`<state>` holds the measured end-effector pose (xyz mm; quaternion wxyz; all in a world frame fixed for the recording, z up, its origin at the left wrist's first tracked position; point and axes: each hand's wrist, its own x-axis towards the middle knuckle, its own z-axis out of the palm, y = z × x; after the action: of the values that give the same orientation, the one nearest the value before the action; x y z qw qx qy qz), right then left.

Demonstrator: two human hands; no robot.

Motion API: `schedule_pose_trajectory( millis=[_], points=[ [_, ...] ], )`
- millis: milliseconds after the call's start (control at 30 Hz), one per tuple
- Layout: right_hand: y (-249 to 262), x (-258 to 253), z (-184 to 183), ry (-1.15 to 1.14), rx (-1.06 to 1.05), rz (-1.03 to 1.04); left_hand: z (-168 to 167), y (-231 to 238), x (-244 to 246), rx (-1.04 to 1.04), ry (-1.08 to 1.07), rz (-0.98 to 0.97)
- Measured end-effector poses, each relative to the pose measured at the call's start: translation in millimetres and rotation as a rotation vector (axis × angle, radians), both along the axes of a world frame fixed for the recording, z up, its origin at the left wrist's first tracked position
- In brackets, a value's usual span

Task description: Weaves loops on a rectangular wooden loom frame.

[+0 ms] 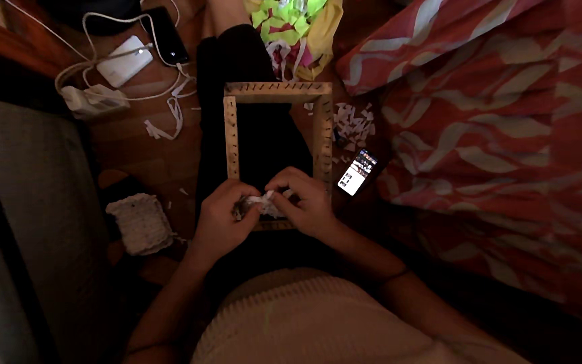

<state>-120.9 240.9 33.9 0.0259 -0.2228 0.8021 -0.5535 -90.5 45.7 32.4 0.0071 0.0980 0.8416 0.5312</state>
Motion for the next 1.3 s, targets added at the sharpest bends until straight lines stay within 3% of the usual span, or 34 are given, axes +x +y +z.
schedule_pose_trajectory(
  millis=[233,567,733,900,1000,1067,1300],
  points=[
    [-2,1,-2,-0.017,0.059,0.056,4,-9,-7,-0.035,0.096,-0.026],
    [0,2,-4,-0.118,0.064,0.077,6,-19,-12,-0.192,0.012,-0.178],
    [-1,2,-4,-0.091,0.098,0.091,4,-17,-10,-0.237,0.104,-0.13],
    [-4,3,-3,-0.038,0.147,0.124,6,-12,-8,-0.031,-0.089,-0.17],
    [-6,4,-5,-0.032,0.167,0.07,1,-12,-6,0.188,-0.179,-0.203],
    [-5,4,-6,-0.051,0.19,0.027,0,-10,-4,0.228,-0.195,-0.167],
    [-3,3,4,-0.266,0.139,-0.027,-9,18,12,0.116,0.094,0.072]
  ],
)
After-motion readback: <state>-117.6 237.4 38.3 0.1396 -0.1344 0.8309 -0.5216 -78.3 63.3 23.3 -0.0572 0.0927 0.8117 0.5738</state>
